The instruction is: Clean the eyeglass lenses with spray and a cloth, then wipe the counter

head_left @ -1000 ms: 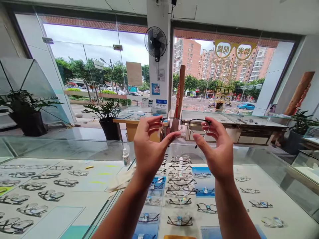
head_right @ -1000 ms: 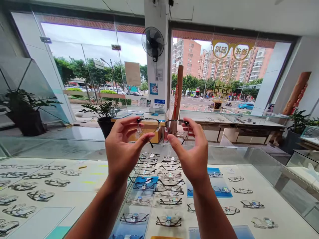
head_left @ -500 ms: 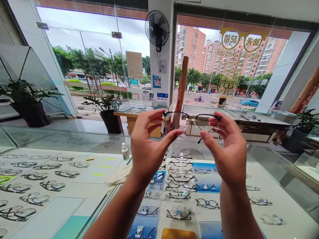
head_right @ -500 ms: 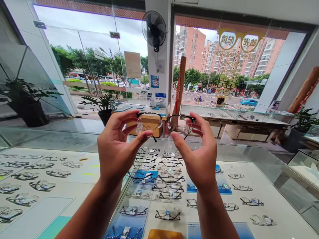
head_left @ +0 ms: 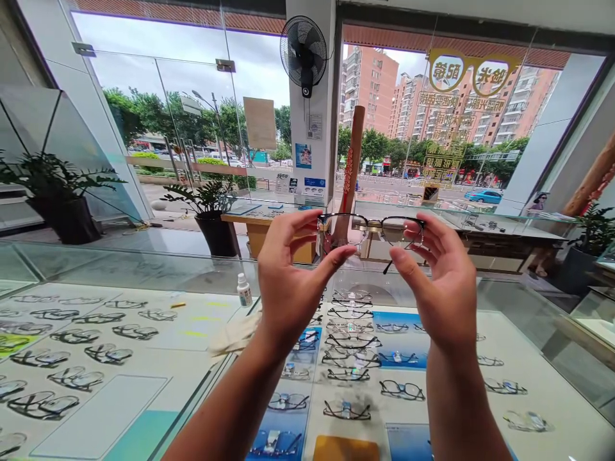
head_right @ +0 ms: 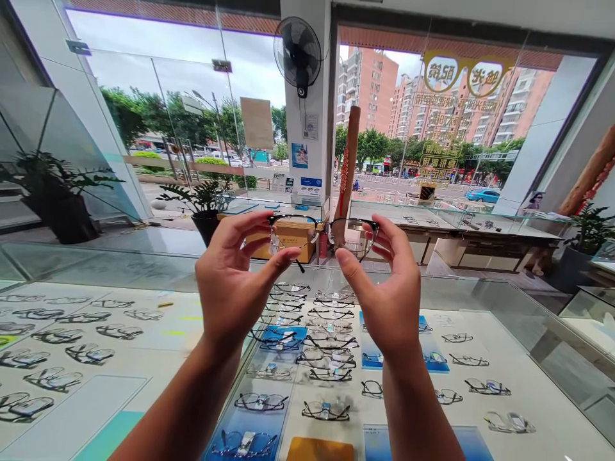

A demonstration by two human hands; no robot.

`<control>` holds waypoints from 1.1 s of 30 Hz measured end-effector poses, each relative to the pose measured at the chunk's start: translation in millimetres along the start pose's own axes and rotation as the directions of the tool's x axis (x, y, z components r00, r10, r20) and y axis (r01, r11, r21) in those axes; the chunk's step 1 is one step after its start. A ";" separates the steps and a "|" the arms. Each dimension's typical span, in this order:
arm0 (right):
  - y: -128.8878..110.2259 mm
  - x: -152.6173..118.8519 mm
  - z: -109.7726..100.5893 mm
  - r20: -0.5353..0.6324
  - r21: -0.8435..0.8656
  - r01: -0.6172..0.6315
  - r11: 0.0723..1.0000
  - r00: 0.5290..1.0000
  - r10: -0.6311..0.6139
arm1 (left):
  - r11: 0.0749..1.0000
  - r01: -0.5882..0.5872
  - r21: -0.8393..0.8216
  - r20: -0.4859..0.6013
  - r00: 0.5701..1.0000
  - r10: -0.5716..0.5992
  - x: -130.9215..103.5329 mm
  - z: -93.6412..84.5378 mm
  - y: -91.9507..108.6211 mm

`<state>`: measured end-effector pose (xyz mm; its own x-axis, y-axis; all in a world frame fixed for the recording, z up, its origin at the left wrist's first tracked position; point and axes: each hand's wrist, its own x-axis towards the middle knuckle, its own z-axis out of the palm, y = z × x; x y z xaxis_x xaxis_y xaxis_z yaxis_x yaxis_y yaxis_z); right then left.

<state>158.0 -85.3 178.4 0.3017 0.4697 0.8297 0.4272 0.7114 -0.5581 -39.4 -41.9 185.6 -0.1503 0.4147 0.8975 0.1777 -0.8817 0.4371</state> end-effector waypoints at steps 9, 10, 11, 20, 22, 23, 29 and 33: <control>3.4 0.4 -1.2 0.018 -0.009 -0.057 0.998 0.998 0.057 | 0.994 -0.079 0.073 -0.035 0.996 0.082 0.2 1.5 -1.8; 3.3 0.6 -1.4 0.018 -0.010 -0.059 0.998 0.998 0.059 | 0.993 -0.088 0.082 -0.034 0.995 0.091 0.1 1.4 -1.7; 3.0 0.7 -1.4 0.018 -0.012 -0.060 0.998 0.998 0.060 | 0.992 -0.095 0.088 -0.034 0.995 0.098 0.0 1.3 -1.6; -0.9 0.3 -2.6 -0.007 -0.043 -0.036 0.998 0.999 0.036 | 0.997 -0.058 0.050 -0.001 0.998 0.059 -0.3 1.0 -3.2; -1.8 -0.6 -2.8 -0.023 -0.066 -0.022 0.998 1.000 0.020 | 0.999 -0.038 0.032 0.022 0.999 0.038 -0.2 1.3 -3.7; -2.2 -1.0 -2.8 -0.029 -0.078 -0.014 0.997 1.000 0.012 | 0.999 -0.029 0.026 0.030 0.999 0.028 -0.2 1.4 -3.9; -3.8 -2.9 -1.6 -0.040 -0.130 0.013 0.991 0.999 -0.018 | 1.000 0.015 0.011 0.017 1.000 -0.015 -0.4 3.4 -4.4; -6.1 -3.7 -0.6 -0.048 -0.146 0.022 0.989 0.998 -0.029 | 0.999 0.036 0.004 0.020 0.999 -0.037 0.2 5.0 -5.3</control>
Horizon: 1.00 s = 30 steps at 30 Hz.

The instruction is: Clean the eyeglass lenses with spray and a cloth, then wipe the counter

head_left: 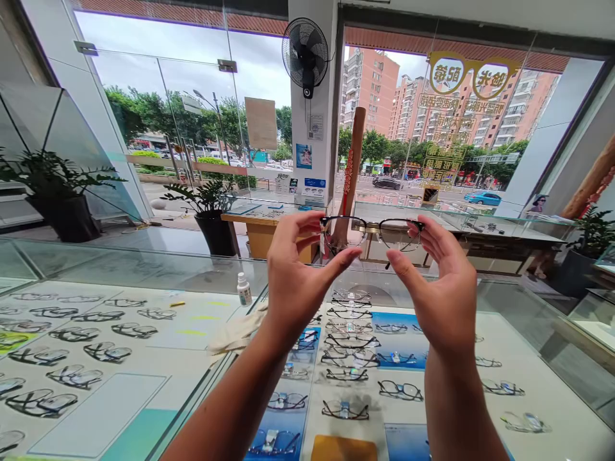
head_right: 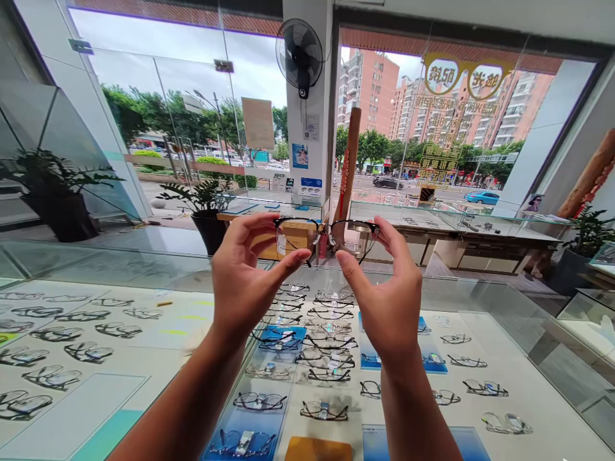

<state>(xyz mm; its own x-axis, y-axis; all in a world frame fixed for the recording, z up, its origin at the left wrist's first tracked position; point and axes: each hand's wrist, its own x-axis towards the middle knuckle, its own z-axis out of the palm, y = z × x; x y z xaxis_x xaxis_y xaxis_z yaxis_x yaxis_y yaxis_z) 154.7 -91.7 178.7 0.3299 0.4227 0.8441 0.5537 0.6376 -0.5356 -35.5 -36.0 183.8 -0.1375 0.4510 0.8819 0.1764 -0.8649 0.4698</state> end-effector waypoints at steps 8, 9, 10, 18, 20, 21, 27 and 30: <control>-4.3 -1.6 0.9 -0.025 -0.045 0.031 0.999 0.999 -0.032 | 0.998 0.056 -0.034 0.024 0.998 -0.055 0.8 2.3 -3.0; -4.5 -1.7 1.3 -0.030 -0.047 0.039 0.998 0.999 -0.041 | 0.998 0.060 -0.035 0.024 0.998 -0.059 0.8 2.6 -3.0; -4.8 -1.9 1.8 -0.036 -0.051 0.047 0.998 0.998 -0.049 | 0.997 0.065 -0.035 0.023 0.998 -0.064 0.8 2.9 -2.9; -6.7 -4.1 4.7 -0.057 -0.050 0.049 0.998 0.997 -0.052 | 0.992 0.124 -0.006 0.001 0.992 -0.124 0.5 6.3 -3.4; -6.8 -4.5 4.9 -0.051 -0.036 0.045 0.998 0.998 -0.047 | 0.990 0.138 -0.020 0.005 0.990 -0.138 0.3 7.2 -5.0; -6.9 -4.6 5.0 -0.048 -0.033 0.041 0.999 0.998 -0.043 | 0.989 0.144 -0.031 0.008 0.990 -0.144 0.2 7.5 -5.7; -6.9 -4.3 5.5 -0.041 -0.023 0.020 1.000 0.999 -0.021 | 0.983 0.171 -0.064 0.007 0.985 -0.171 -0.4 7.5 -8.3; -5.0 -3.5 5.9 -0.028 -0.006 0.006 1.000 1.000 -0.006 | 0.983 0.180 -0.047 -0.004 0.984 -0.180 -0.3 7.0 -7.4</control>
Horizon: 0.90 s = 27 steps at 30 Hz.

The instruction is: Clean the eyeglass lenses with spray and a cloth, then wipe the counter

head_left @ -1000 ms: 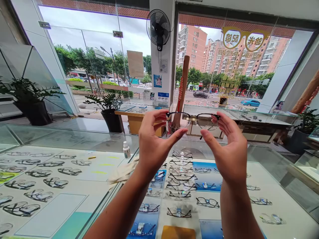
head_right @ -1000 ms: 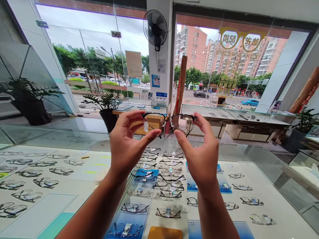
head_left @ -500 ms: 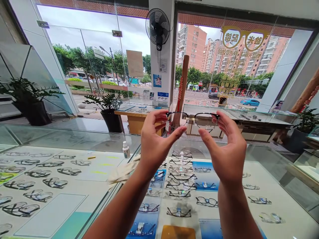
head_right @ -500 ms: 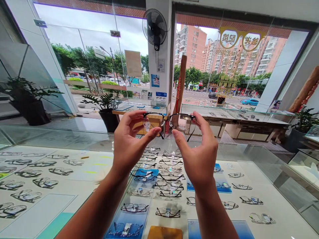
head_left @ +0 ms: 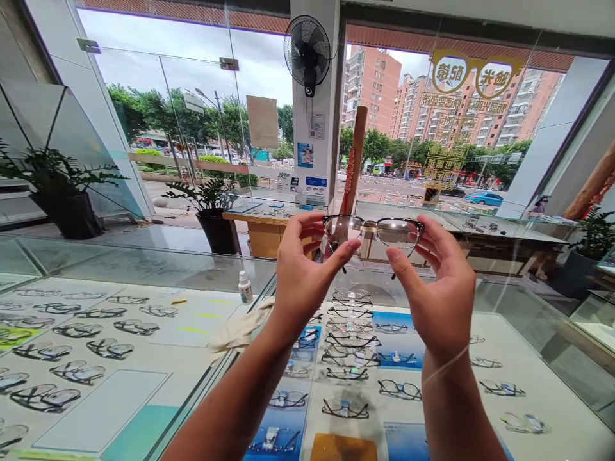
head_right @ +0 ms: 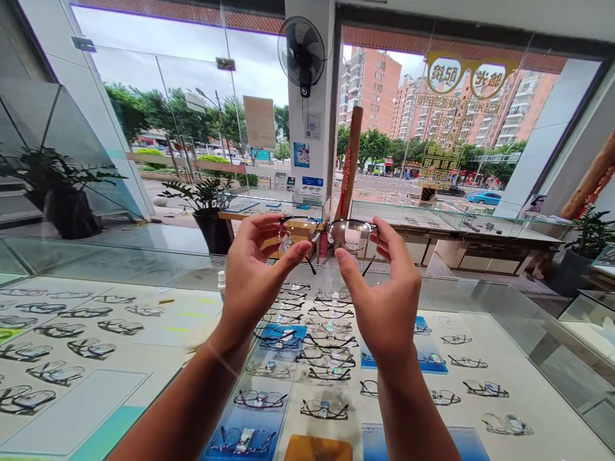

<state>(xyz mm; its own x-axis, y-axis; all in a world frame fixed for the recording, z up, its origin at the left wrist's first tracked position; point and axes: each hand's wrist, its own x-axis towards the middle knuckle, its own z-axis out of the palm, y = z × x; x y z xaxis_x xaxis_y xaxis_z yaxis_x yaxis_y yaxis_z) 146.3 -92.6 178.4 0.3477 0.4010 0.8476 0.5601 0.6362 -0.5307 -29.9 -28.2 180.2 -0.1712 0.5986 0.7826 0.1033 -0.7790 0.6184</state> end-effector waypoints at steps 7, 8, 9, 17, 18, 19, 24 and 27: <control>3.6 1.5 0.4 0.037 -0.004 -0.035 0.999 0.999 0.035 | 0.995 -0.079 0.064 -0.044 0.996 0.082 -1.1 -0.8 5.0; 3.5 1.4 0.4 0.040 -0.007 -0.035 0.999 0.999 0.035 | 0.994 -0.089 0.067 -0.048 0.995 0.092 -1.2 -1.0 5.3; 3.4 1.4 0.3 0.042 -0.011 -0.032 0.999 0.999 0.033 | 0.993 -0.096 0.068 -0.050 0.994 0.100 -1.3 -1.1 5.5; 3.8 1.4 0.0 0.058 -0.019 -0.018 1.000 0.998 0.019 | 0.988 -0.144 0.054 -0.078 0.986 0.148 -0.9 -0.8 2.8; 3.9 1.6 -0.1 0.056 -0.022 -0.014 1.000 0.998 0.015 | 0.988 -0.145 0.052 -0.079 0.986 0.149 -1.0 -0.6 2.6; 3.9 1.6 -0.2 0.057 -0.027 -0.011 1.000 0.998 0.012 | 0.988 -0.146 0.050 -0.079 0.986 0.149 -1.1 -0.4 2.6; 2.0 1.6 -1.3 0.052 -0.054 -0.006 0.999 0.999 0.009 | 0.990 -0.133 0.046 -0.076 0.988 0.136 -1.2 0.1 3.3; 0.1 1.9 -2.3 0.036 -0.070 0.007 0.998 0.999 -0.004 | 0.995 -0.089 0.035 -0.053 0.995 0.090 -0.2 0.5 3.1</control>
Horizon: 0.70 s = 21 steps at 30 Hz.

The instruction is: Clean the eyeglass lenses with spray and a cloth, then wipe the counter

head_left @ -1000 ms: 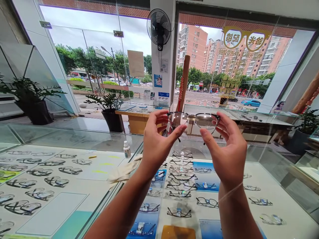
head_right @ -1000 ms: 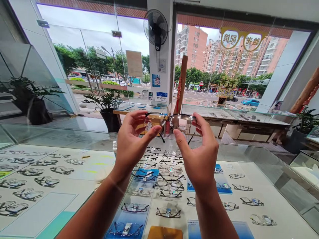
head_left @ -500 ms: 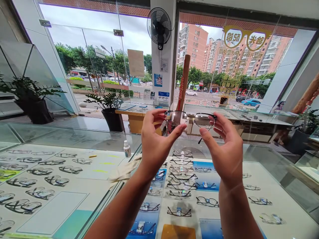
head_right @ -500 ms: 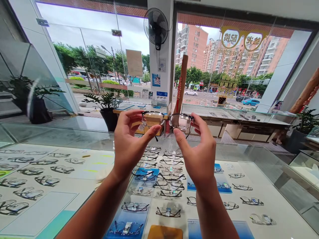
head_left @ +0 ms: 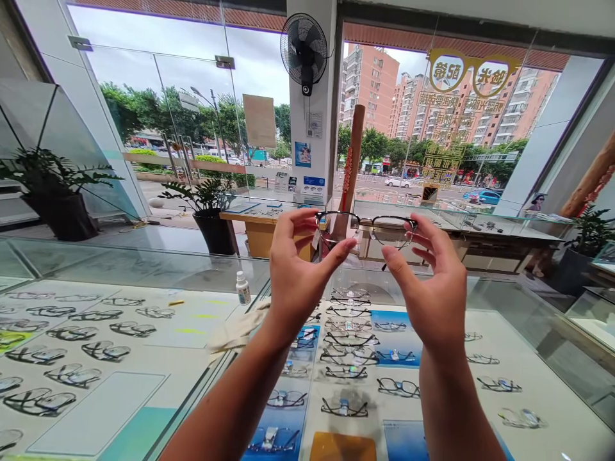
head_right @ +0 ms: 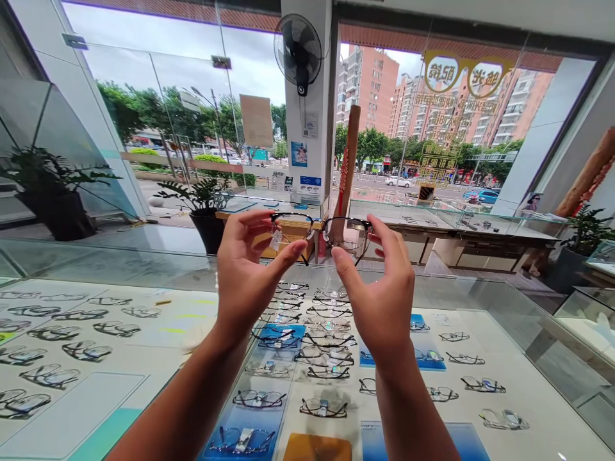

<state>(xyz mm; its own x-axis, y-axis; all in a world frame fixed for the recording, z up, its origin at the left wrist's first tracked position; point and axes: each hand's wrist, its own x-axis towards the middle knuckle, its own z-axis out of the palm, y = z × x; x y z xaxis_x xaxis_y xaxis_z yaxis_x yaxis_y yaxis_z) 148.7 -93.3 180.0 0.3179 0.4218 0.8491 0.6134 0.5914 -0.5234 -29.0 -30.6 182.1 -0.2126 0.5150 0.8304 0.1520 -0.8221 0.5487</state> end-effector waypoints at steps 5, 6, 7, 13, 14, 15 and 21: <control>-2.1 0.8 -1.3 -0.025 -0.042 0.031 0.999 0.999 -0.032 | 0.996 0.076 -0.037 0.048 0.996 -0.074 1.5 1.1 -1.4; -2.0 0.9 -1.4 -0.027 -0.048 0.035 0.998 0.999 -0.037 | 0.996 0.084 -0.038 0.053 0.995 -0.082 1.5 1.1 -1.3; -1.8 1.0 -1.3 -0.028 -0.051 0.038 0.998 0.999 -0.040 | 0.996 0.087 -0.034 0.055 0.995 -0.085 1.4 1.2 -1.0; 2.7 1.9 0.6 0.007 -0.039 0.045 0.998 0.999 -0.045 | 1.000 -0.009 0.025 -0.014 1.000 0.009 -0.5 0.6 0.6; 3.3 2.0 0.9 0.012 -0.041 0.046 0.998 0.999 -0.046 | 0.999 -0.033 0.036 -0.027 0.999 0.034 -0.9 0.3 0.4; 3.8 1.9 1.1 0.016 -0.044 0.046 0.998 0.999 -0.045 | 0.997 -0.055 0.048 -0.037 0.998 0.057 -1.3 0.0 0.1; 5.3 1.7 1.3 0.034 0.002 0.020 1.000 0.999 -0.020 | 0.987 -0.147 0.070 -0.058 0.987 0.151 -1.2 -1.1 -4.0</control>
<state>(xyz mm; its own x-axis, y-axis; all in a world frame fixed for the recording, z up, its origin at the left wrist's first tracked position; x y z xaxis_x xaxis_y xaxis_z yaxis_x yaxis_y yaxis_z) 151.5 -88.6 178.5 0.2807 0.4328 0.8567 0.6184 0.6010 -0.5063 -30.5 -28.2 178.8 -0.2424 0.3701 0.8968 0.2486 -0.8698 0.4262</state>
